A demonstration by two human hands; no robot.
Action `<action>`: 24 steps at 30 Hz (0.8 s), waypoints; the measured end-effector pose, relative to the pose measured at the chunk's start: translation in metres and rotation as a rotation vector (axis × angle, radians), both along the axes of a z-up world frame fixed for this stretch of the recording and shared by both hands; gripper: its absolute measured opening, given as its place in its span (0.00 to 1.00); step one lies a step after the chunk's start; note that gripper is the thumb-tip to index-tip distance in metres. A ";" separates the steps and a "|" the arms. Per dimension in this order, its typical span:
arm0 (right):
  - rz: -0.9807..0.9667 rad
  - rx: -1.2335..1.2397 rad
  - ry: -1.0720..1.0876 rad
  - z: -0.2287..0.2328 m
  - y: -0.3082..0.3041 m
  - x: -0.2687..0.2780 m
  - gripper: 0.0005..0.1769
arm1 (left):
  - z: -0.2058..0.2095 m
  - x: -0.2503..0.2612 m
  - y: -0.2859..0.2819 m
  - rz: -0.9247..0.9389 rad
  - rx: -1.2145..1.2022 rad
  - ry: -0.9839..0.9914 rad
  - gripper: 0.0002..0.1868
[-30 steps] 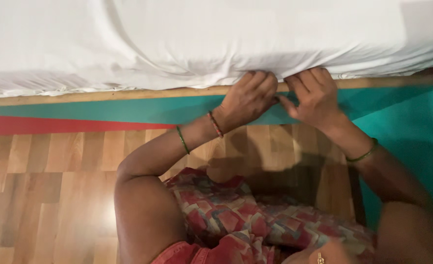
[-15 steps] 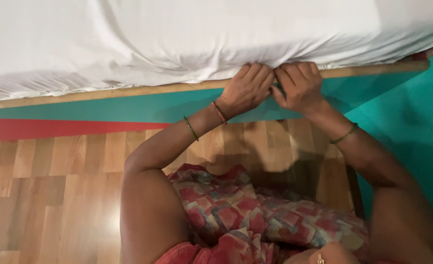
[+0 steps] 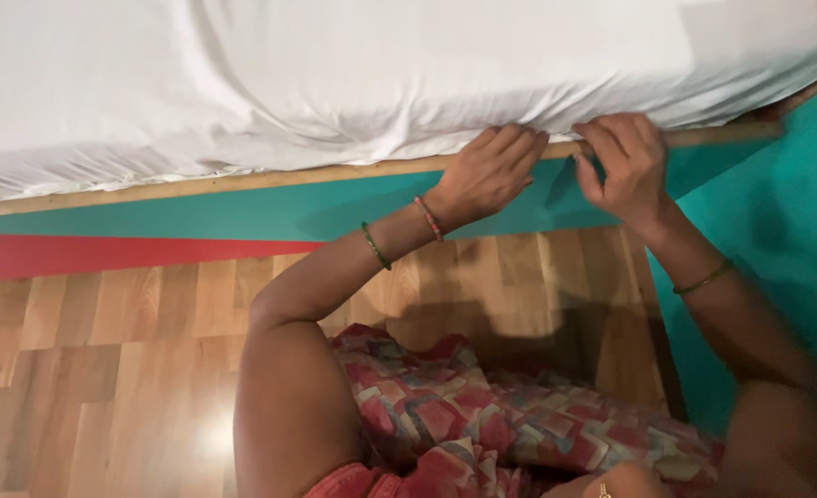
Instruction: The person tucks the edges of a white bedsheet into the frame of a bed and then pulls the sheet toward them.
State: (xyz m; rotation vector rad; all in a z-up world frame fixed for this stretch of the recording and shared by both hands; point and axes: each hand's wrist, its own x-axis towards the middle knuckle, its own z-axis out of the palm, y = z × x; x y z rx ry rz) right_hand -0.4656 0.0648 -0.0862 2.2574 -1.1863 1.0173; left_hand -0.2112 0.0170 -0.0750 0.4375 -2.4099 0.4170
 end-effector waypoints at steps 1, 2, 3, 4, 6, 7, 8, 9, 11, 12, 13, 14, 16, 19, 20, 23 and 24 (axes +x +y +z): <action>0.015 0.005 -0.007 -0.003 -0.001 0.002 0.15 | -0.002 -0.005 -0.002 0.017 -0.012 -0.031 0.30; 0.031 0.012 -0.014 -0.006 -0.003 0.003 0.16 | -0.005 -0.009 -0.004 0.034 -0.022 -0.063 0.28; 0.026 -0.024 -0.007 -0.008 -0.006 0.004 0.16 | -0.007 -0.012 -0.006 0.030 -0.031 -0.054 0.26; 0.021 -0.060 0.001 -0.009 -0.010 0.005 0.16 | -0.009 -0.016 -0.009 0.026 -0.039 -0.043 0.24; 0.005 -0.120 0.025 -0.010 -0.018 0.008 0.19 | -0.012 -0.023 -0.013 0.013 -0.032 -0.036 0.18; -0.007 -0.144 0.041 -0.010 -0.021 0.008 0.21 | -0.012 -0.026 -0.015 0.004 -0.017 -0.038 0.14; -0.018 -0.170 0.058 -0.011 -0.024 0.009 0.23 | -0.013 -0.029 -0.016 -0.006 -0.004 -0.040 0.10; -0.051 -0.182 0.071 -0.012 -0.026 0.011 0.23 | -0.013 -0.031 -0.017 -0.004 0.018 -0.045 0.09; -0.116 -0.208 0.096 -0.015 -0.031 0.014 0.23 | -0.011 -0.035 -0.019 -0.002 0.058 -0.055 0.07; -0.121 -0.203 0.091 -0.016 -0.032 0.014 0.23 | -0.010 -0.035 -0.020 -0.017 0.047 -0.028 0.09; -0.125 -0.197 0.086 -0.017 -0.033 0.014 0.23 | -0.009 -0.034 -0.021 -0.031 0.035 -0.001 0.10; -0.130 -0.191 0.082 -0.019 -0.033 0.014 0.23 | -0.009 -0.033 -0.020 -0.046 0.025 0.027 0.12; -0.137 -0.190 0.084 -0.022 -0.032 0.013 0.23 | -0.008 -0.032 -0.020 -0.043 -0.009 0.038 0.12; -0.121 -0.192 0.094 -0.022 -0.027 0.011 0.21 | -0.005 -0.032 -0.017 -0.057 -0.031 0.035 0.12; -0.110 -0.189 0.101 -0.021 -0.025 0.011 0.20 | -0.004 -0.032 -0.014 -0.063 -0.030 0.034 0.13; 0.009 -0.111 -0.036 -0.011 -0.018 0.015 0.15 | 0.002 -0.028 -0.007 -0.155 0.175 0.120 0.19; 0.012 -0.118 -0.057 -0.005 -0.014 0.018 0.12 | 0.005 -0.023 -0.004 -0.147 0.195 0.142 0.17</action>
